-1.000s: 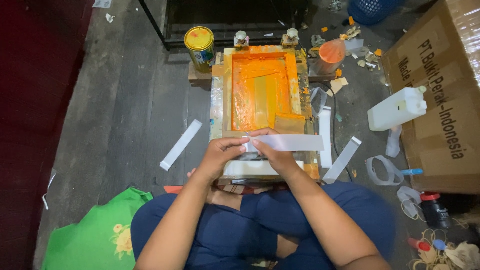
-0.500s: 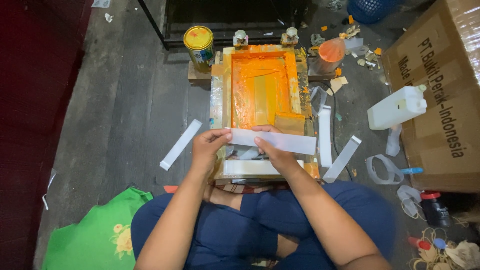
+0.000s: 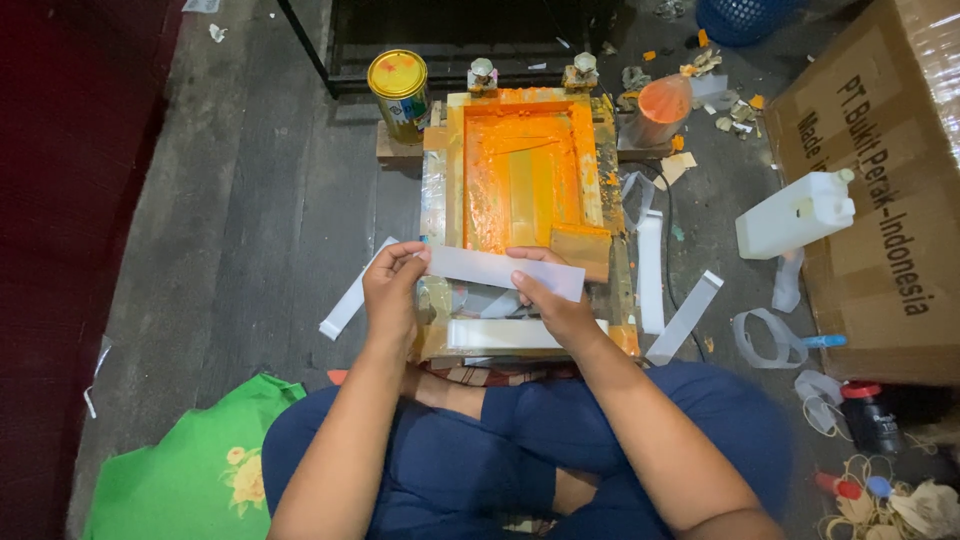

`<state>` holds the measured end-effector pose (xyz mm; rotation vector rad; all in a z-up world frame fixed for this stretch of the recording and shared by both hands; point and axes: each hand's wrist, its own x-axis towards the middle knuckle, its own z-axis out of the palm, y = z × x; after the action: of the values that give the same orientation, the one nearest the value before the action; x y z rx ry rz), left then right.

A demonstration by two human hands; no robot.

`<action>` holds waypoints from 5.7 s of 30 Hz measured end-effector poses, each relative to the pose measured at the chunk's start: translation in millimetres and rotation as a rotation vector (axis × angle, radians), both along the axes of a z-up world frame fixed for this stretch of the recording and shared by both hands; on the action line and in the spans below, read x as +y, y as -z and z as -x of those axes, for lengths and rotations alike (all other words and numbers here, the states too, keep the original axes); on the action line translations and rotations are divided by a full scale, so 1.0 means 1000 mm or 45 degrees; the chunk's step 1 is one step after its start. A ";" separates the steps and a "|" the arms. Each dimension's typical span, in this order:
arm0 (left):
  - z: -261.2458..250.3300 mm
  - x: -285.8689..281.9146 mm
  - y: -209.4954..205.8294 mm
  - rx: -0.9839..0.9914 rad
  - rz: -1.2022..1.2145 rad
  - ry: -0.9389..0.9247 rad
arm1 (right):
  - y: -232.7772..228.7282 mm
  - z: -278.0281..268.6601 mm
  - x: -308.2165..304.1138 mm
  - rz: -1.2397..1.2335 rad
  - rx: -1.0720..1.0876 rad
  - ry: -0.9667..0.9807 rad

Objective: The person sits on the floor and uses a squeegee to spread orange ink across a screen printing frame. They then pick up a white strip of material, fold it, and place it on the frame before repeating the ink spreading process.

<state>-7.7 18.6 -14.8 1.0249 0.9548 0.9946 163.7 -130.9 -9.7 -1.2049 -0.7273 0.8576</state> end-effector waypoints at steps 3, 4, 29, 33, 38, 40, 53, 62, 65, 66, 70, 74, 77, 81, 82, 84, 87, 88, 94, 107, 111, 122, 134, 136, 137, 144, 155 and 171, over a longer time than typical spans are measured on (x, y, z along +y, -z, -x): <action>0.002 -0.002 -0.012 0.012 0.004 -0.031 | -0.004 0.002 0.001 -0.019 -0.001 0.025; 0.002 -0.001 -0.011 0.012 0.004 -0.031 | -0.006 0.003 0.000 -0.019 -0.001 0.025; 0.017 0.021 0.000 -0.042 -0.011 -0.216 | 0.012 -0.008 0.003 -0.029 0.034 0.225; 0.019 0.026 0.007 -0.072 -0.015 -0.198 | 0.008 -0.010 0.003 -0.042 -0.004 0.237; 0.017 0.020 -0.003 -0.116 0.008 -0.180 | 0.016 -0.017 0.002 -0.048 -0.025 0.271; 0.016 0.019 -0.005 -0.137 0.018 -0.177 | 0.014 -0.018 0.002 -0.048 -0.035 0.278; 0.016 0.019 -0.005 -0.213 0.046 -0.143 | 0.015 -0.021 0.001 -0.058 -0.042 0.329; 0.016 0.017 -0.007 -0.203 0.041 -0.143 | 0.013 -0.019 0.002 -0.062 -0.037 0.362; 0.015 0.017 -0.008 -0.212 0.039 -0.143 | 0.012 -0.020 0.002 -0.065 -0.032 0.368; 0.015 0.017 -0.008 -0.216 0.037 -0.143 | 0.013 -0.020 0.003 -0.066 -0.030 0.367; 0.016 0.017 -0.007 -0.208 0.039 -0.143 | 0.017 -0.022 0.003 -0.078 -0.035 0.369; 0.016 0.019 -0.004 -0.195 0.026 -0.143 | 0.018 -0.023 0.003 -0.073 -0.056 0.374; 0.016 0.018 -0.007 -0.188 0.018 -0.147 | 0.016 -0.023 0.003 -0.070 -0.064 0.373; 0.016 0.017 -0.009 -0.168 0.020 -0.153 | 0.014 -0.021 0.003 -0.066 -0.057 0.374; 0.016 0.017 -0.011 -0.167 0.020 -0.153 | 0.015 -0.021 0.003 -0.065 -0.056 0.374; 0.015 0.015 -0.014 -0.163 0.025 -0.156 | 0.017 -0.022 0.003 -0.071 -0.060 0.371; 0.015 0.015 -0.015 -0.155 0.023 -0.159 | 0.016 -0.022 0.003 -0.067 -0.061 0.381; 0.015 0.015 -0.014 -0.154 0.023 -0.158 | 0.017 -0.022 0.003 -0.067 -0.060 0.381; 0.017 0.021 -0.002 -0.183 0.018 -0.155 | 0.019 -0.023 0.003 -0.067 -0.065 0.365; 0.009 0.007 0.020 -0.576 0.215 0.367 | 0.004 -0.029 -0.001 -0.114 0.020 0.325; -0.007 -0.018 0.031 -0.557 0.265 0.447 | 0.008 -0.030 -0.002 -0.107 0.009 0.273; -0.048 -0.086 -0.015 -0.558 0.340 0.567 | -0.008 -0.031 -0.018 -0.185 0.040 0.168; -0.066 -0.130 -0.053 -0.571 0.188 0.585 | -0.029 -0.030 -0.034 -0.245 0.043 0.029; -0.066 -0.134 -0.058 -0.574 0.172 0.587 | -0.030 -0.031 -0.037 -0.246 0.047 0.023; -0.065 -0.134 -0.058 -0.577 0.172 0.575 | -0.028 -0.032 -0.038 -0.253 0.051 0.014; -0.053 -0.139 -0.073 -0.487 0.173 0.512 | -0.026 -0.037 -0.048 -0.269 -0.051 -0.015; -0.036 -0.117 -0.044 -0.484 0.243 0.409 | -0.021 -0.068 -0.061 -0.336 0.012 0.026; 0.005 -0.100 -0.048 -0.391 0.134 0.319 | -0.008 -0.081 -0.060 -0.338 0.047 0.028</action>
<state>-12.7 -81.2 33.1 0.8500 0.6029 0.8521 244.4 -190.5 -2.2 -0.9560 -0.7707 0.7376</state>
